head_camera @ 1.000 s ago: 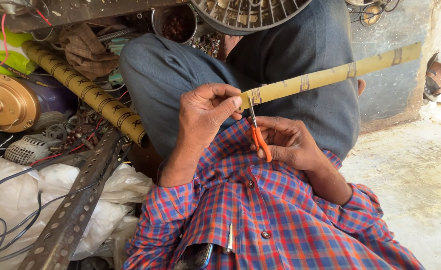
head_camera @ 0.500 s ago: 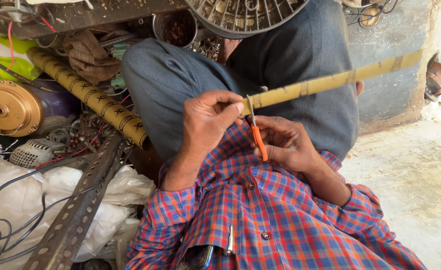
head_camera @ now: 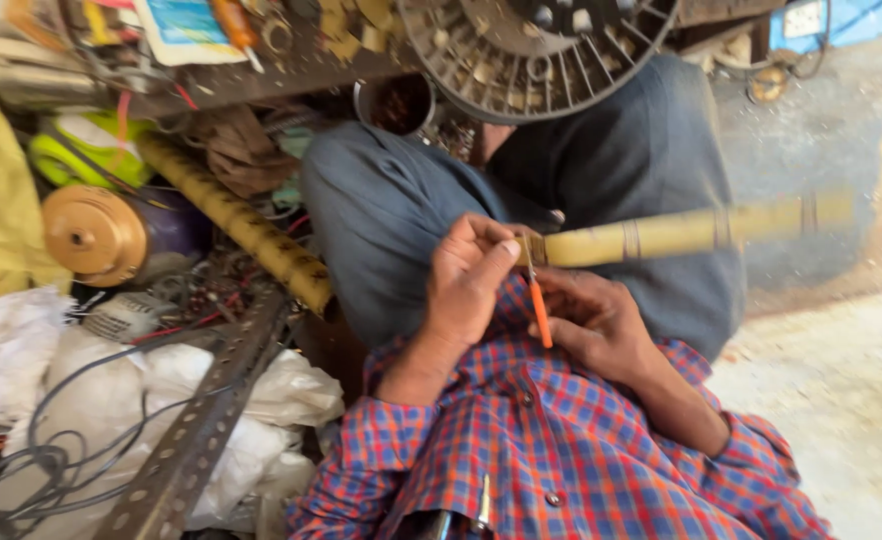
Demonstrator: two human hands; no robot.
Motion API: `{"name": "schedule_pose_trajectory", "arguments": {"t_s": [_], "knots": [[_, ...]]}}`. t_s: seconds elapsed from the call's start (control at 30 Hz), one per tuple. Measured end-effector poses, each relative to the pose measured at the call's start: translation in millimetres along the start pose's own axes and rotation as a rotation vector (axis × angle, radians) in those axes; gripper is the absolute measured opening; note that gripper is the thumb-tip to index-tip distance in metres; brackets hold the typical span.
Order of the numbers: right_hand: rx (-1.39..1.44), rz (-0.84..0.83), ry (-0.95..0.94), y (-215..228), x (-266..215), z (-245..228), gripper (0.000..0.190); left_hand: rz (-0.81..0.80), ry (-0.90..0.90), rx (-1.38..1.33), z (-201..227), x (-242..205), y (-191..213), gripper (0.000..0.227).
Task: The person repeatedly cuts small pieces off a long paper strip using scissors.
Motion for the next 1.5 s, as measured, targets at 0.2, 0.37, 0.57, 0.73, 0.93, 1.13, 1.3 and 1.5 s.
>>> {"name": "schedule_pose_trajectory", "arguments": {"t_s": [0.2,0.37,0.57,0.73,0.93,1.13,1.3,1.5], "knots": [[-0.239,-0.096,0.198,-12.3,0.3,-29.6,0.052,0.088,-0.094,-0.115,10.4,7.5,10.3,0.01],[-0.407,-0.093,0.396,-19.6,6.4,-60.3,0.055,0.05,-0.135,0.222,32.6,-0.7,9.7,0.008],[-0.367,0.019,0.476,-9.0,26.3,-83.2,0.056,0.165,-0.32,0.629,87.2,21.8,34.3,0.011],[-0.233,0.011,0.318,-8.2,31.5,-63.2,0.055,0.303,-0.72,0.878,170.5,127.8,88.7,0.01],[-0.237,0.039,0.345,-1.3,31.9,-58.5,0.056,0.231,-0.595,0.653,182.2,185.2,105.4,0.011],[0.213,-0.017,0.288,1.3,31.7,-50.8,0.057,0.161,-0.356,0.468,160.5,111.5,73.6,0.014],[0.31,-0.034,0.264,10.6,28.0,-44.3,0.059,-0.089,0.004,0.337,68.0,28.7,15.6,0.023],[0.34,-0.048,0.301,9.4,30.6,-49.1,0.061,0.055,-0.098,0.505,28.8,9.9,6.0,0.022]]}}
Point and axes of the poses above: each hand's wrist, its own x-axis towards the middle knuckle, its own y-axis out of the back of the hand, z = x × y, the point moved 8 cm from there along x, towards the middle knuckle, and after that the axes turned 5 degrees about z, right-handed, at the moved point
